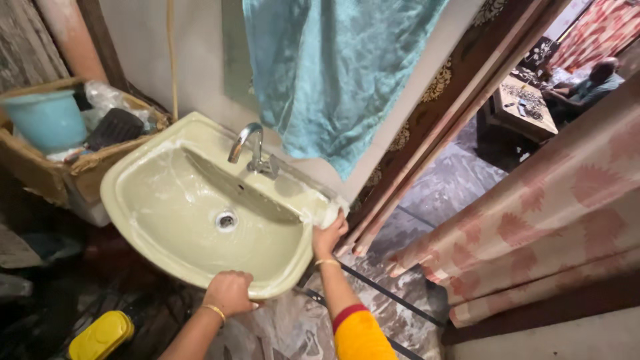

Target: The person cleans a bathroom sink by first removing items from the basin, then scrubbing the sink with a sponge and soap, and finally rinsing the basin with water from the tap.

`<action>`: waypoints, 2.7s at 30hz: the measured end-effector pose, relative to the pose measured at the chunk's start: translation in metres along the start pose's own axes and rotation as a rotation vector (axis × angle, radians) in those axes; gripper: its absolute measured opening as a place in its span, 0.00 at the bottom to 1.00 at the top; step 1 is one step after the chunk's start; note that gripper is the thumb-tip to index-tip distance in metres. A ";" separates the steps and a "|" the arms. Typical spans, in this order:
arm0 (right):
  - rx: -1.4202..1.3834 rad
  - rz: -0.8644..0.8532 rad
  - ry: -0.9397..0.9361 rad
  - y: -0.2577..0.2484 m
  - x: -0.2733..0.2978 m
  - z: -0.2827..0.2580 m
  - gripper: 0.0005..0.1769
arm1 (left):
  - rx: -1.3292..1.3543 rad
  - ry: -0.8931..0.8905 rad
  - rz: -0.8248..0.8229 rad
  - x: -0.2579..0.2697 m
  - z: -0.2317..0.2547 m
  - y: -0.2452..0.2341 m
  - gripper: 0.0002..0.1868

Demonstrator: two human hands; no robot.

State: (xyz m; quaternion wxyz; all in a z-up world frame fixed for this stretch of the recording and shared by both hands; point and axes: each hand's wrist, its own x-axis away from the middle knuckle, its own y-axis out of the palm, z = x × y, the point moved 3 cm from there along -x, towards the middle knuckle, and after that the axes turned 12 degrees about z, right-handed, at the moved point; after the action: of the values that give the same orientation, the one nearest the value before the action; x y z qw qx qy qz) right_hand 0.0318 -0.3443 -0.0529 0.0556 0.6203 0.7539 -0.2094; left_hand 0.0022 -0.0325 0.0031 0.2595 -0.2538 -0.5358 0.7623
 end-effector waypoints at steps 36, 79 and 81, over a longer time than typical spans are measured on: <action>0.274 -0.365 -0.820 -0.070 0.064 -0.059 0.30 | 0.035 0.050 0.368 0.029 -0.025 0.013 0.31; 0.150 -0.817 -1.291 -0.105 0.114 -0.036 0.44 | -0.003 -0.073 0.720 0.035 -0.052 -0.015 0.14; 0.436 -0.684 -1.259 -0.094 0.070 -0.031 0.48 | -0.009 -0.102 0.456 0.022 -0.041 -0.001 0.20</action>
State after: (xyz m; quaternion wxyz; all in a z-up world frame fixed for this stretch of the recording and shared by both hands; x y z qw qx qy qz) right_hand -0.0685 -0.2824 -0.0259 0.2841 0.1110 0.6717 -0.6751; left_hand 0.0134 0.0110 -0.0103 0.0521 -0.3306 -0.4806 0.8105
